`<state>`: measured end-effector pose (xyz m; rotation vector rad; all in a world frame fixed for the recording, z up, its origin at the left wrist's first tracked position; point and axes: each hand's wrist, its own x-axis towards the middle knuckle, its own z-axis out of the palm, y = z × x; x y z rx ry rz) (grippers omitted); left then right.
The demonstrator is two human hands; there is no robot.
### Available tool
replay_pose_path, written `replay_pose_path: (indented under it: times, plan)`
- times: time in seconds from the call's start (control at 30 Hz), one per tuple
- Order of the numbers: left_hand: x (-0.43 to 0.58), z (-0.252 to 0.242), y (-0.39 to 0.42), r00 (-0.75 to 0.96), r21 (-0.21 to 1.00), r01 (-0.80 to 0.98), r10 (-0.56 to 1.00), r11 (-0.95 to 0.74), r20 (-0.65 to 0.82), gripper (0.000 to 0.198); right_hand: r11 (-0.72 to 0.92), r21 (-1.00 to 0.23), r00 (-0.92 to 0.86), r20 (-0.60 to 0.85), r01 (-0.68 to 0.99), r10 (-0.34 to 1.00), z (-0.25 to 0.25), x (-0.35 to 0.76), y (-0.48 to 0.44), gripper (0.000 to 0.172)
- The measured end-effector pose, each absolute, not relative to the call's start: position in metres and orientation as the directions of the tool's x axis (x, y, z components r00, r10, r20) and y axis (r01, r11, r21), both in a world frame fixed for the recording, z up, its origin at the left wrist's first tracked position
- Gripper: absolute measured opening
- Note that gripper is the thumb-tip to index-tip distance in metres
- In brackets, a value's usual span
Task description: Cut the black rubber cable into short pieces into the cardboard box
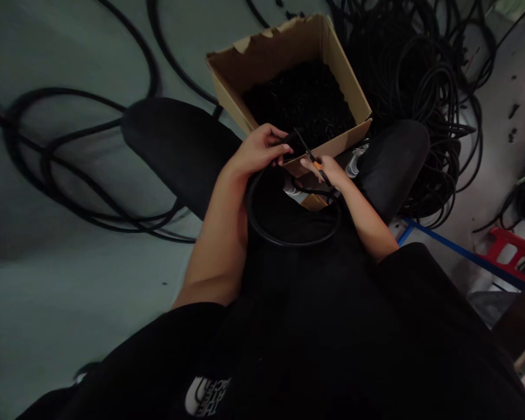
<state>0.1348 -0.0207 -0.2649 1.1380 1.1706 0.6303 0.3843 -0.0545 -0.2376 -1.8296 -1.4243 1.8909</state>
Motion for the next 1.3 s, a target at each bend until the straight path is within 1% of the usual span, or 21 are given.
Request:
replay_pose_path:
  times: [0.1, 0.2, 0.27, 0.43, 0.53, 0.67, 0.83, 1.03, 1.1, 1.2, 1.3]
  plan:
    - [0.133, -0.268, -0.021, 0.333, 0.927, 0.169, 0.865, 0.336, -0.375, 0.044, -0.571, -0.664, -0.224, -0.724, 0.482, 0.653, -0.232, 0.382, -0.055, 0.066]
    - [0.132, -0.270, -0.021, 0.336, 0.911, 0.196, 0.848, 0.363, -0.410, 0.042, -0.593, -0.663, -0.234, -0.733, 0.456, 0.639, -0.230, 0.381, -0.055, 0.059]
    - [0.132, -0.270, -0.021, 0.345, 0.908, 0.189, 0.840, 0.374, -0.418, 0.042, -0.583, -0.672, -0.241, -0.724, 0.456, 0.646, -0.231, 0.382, -0.055, 0.057]
    - [0.134, -0.266, -0.023, 0.390, 0.924, 0.150, 0.838, 0.353, -0.383, 0.045, -0.550, -0.698, -0.279, -0.701, 0.459, 0.657, -0.239, 0.385, -0.057, 0.053]
    - [0.135, -0.262, -0.023, 0.398, 0.921, 0.161, 0.830, 0.356, -0.390, 0.047, -0.554, -0.702, -0.288, -0.700, 0.447, 0.654, -0.241, 0.385, -0.058, 0.052]
    - [0.135, -0.261, -0.022, 0.423, 0.931, 0.148, 0.830, 0.332, -0.363, 0.050, -0.550, -0.701, -0.299, -0.701, 0.454, 0.647, -0.240, 0.385, -0.059, 0.054]
    - [0.136, -0.262, -0.023, 0.442, 0.931, 0.156, 0.819, 0.330, -0.364, 0.044, -0.565, -0.683, -0.293, -0.719, 0.463, 0.630, -0.231, 0.383, -0.059, 0.059]
    - [0.135, -0.256, -0.022, 0.451, 0.933, 0.182, 0.818, 0.309, -0.358, 0.039, -0.583, -0.705, -0.302, -0.704, 0.404, 0.643, -0.226, 0.382, -0.059, 0.051]
    - [0.134, -0.255, -0.022, 0.445, 0.933, 0.186, 0.820, 0.307, -0.359, 0.036, -0.570, -0.704, -0.305, -0.703, 0.423, 0.642, -0.228, 0.382, -0.059, 0.056]
    - [0.133, -0.258, -0.022, 0.420, 0.932, 0.186, 0.833, 0.311, -0.361, 0.032, -0.561, -0.686, -0.288, -0.715, 0.464, 0.636, -0.231, 0.383, -0.059, 0.069]
    - [0.133, -0.262, -0.023, 0.382, 0.926, 0.189, 0.844, 0.327, -0.376, 0.030, -0.558, -0.674, -0.257, -0.719, 0.483, 0.646, -0.235, 0.385, -0.059, 0.074]
